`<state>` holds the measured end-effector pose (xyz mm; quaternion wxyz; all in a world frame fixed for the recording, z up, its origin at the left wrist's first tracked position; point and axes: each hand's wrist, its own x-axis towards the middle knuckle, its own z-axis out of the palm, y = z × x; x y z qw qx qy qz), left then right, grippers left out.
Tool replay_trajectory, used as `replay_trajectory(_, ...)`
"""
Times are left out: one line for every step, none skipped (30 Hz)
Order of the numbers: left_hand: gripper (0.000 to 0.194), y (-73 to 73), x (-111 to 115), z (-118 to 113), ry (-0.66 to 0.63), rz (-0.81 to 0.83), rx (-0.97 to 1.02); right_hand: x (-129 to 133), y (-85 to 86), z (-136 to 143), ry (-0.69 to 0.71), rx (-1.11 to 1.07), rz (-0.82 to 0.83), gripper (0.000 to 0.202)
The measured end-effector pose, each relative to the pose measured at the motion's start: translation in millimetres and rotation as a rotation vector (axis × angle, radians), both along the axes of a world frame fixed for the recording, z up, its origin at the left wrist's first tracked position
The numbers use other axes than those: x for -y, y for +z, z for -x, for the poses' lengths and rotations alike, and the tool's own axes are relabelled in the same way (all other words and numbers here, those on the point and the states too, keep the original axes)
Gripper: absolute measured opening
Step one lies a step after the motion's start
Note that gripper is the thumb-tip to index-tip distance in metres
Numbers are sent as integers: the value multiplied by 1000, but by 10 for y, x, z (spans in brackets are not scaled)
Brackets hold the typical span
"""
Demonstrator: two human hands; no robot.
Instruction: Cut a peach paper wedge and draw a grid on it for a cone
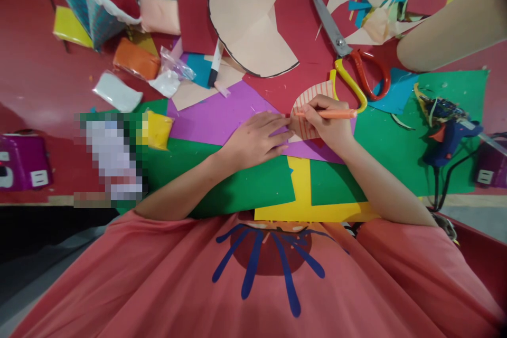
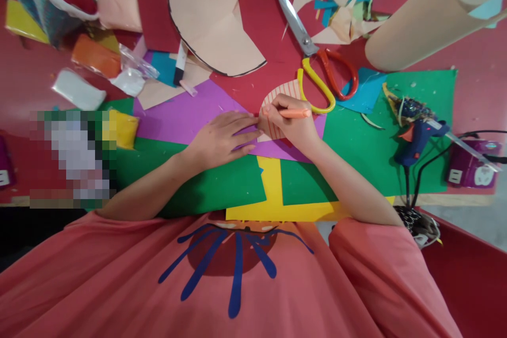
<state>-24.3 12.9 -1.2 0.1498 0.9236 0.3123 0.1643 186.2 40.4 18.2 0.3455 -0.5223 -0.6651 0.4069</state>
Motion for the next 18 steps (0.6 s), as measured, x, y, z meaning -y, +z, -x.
replay_trajectory(35, 1, 1, -1, 2, -7, 11, -1, 8, 5, 2, 4, 0, 24)
replay_trajectory(35, 3, 2, -1, 3, -13, 19, -2, 15, 9, 6, 3, 1, 24)
replay_trajectory(35, 6, 3, -2, 4, -15, 23, -3, 22, 11, 12, 1, 1, 25)
replay_trajectory(35, 9, 4, -3, 5, -10, 24, -4, 27, 13, 20, -6, -1, 25)
replay_trajectory(35, 12, 5, -4, 7, 0, 22, -4, 29, 13, 27, -17, -8, 26)
replay_trajectory(35, 15, 6, -5, 8, 13, 20, -3, 29, 13, 34, -26, -14, 27)
replay_trajectory(35, 17, 7, -5, 9, 25, 19, -1, 27, 12, 38, -29, -17, 28)
replay_trajectory(35, 19, 8, -6, 11, 33, 19, 0, 23, 12, 38, -26, -17, 29)
replay_trajectory(35, 19, 9, -6, 13, 38, 18, 2, 19, 12, 33, -17, -12, 30)
replay_trajectory(35, 19, 9, -6, 15, 41, 17, 4, 15, 13, 26, -7, -2, 31)
replay_trajectory(35, 18, 9, -5, 16, 42, 15, 5, 13, 15, 21, 2, 11, 32)
replay_trajectory(35, 16, 9, -4, 15, 41, 14, 7, 13, 18, 16, 5, 23, 32)
replay_trajectory(36, 14, 8, -3, 13, 39, 13, 8, 16, 22, 13, 1, 33, 32)
replay_trajectory(36, 12, 6, -2, 10, 34, 13, 8, 21, 25, 14, -5, 41, 31)
replay_trajectory(36, 10, 4, -1, 7, 25, 15, 8, 26, 29, 15, -12, 50, 31)
replay_trajectory(35, 8, 2, 0, 4, 11, 18, 7, 32, 31, 18, -19, 58, 30)
replay_trajectory(35, 6, 0, 0, 2, -8, 24, 7, 36, 33, 22, -23, 67, 29)
replay_trajectory(34, 4, -1, -1, -1, -33, 34, 5, 37, 35, 27, -24, 78, 28)
